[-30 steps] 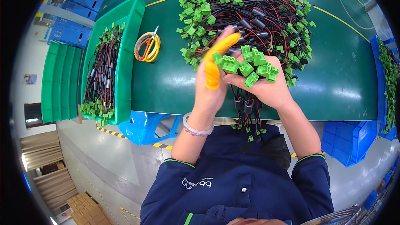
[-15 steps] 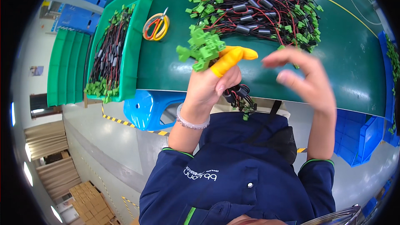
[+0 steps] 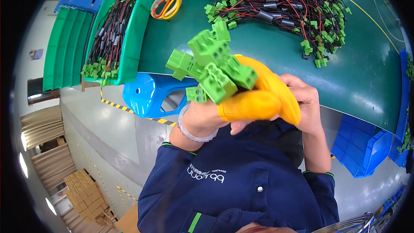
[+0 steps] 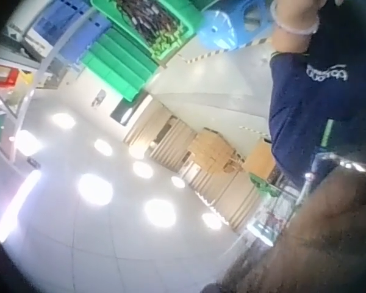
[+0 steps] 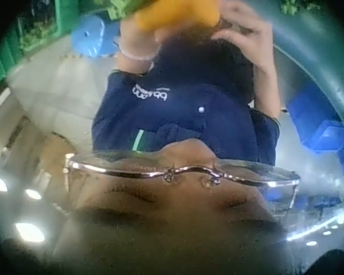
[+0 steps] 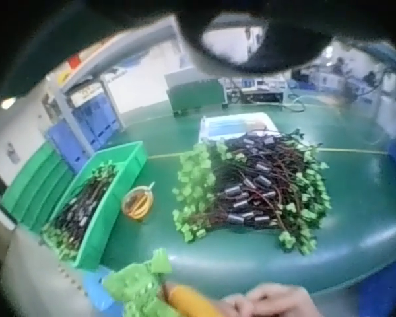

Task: The person assembles wire harnesses by attaching green plastic connectors to wire bundles.

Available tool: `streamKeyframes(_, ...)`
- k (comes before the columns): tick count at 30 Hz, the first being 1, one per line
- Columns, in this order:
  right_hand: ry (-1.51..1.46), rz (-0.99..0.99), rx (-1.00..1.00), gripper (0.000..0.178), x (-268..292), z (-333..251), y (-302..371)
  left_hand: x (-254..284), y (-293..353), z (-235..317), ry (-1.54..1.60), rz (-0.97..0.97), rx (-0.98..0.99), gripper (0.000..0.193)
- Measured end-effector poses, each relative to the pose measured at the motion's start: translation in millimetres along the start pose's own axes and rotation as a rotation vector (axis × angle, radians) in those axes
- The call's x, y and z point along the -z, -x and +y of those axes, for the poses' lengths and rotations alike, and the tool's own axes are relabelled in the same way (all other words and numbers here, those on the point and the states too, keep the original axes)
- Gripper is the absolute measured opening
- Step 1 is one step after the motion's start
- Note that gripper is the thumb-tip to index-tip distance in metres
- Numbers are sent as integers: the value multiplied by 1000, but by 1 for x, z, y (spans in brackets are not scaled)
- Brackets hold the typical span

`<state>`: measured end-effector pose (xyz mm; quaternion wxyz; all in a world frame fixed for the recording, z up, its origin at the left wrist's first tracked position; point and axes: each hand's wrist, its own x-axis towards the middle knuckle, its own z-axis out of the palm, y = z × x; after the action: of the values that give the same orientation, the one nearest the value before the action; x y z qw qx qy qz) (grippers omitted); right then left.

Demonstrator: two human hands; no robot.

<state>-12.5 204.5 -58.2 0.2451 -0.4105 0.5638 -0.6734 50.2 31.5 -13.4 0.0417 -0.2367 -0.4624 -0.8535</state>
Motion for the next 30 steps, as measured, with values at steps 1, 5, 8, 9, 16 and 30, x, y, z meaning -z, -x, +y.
streamKeyframes(1, -102, -13, -17, 37, 0, 3, 0, 1, -2, -1, 17, -56, -24, 33)
streamKeyframes(5, -425, -50, -53, 34, -1, 9, 0, -5, 1, 8, 82, 11, 111, 34)
streamKeyframes(8, -662, -101, -105, 34, -5, 5, -1, -14, 5, 19, 139, 98, 239, 31)
streamKeyframes(9, -691, -125, -127, 33, -7, 3, -1, -15, 5, 20, 161, 161, 227, 29)
streamKeyframes(16, -334, -173, -211, 61, -13, -6, -2, -15, 1, 20, 306, 93, 178, 21)
streamKeyframes(30, -489, 81, -125, 87, -22, 1, -11, -13, -10, 1, 291, 264, -53, 30)
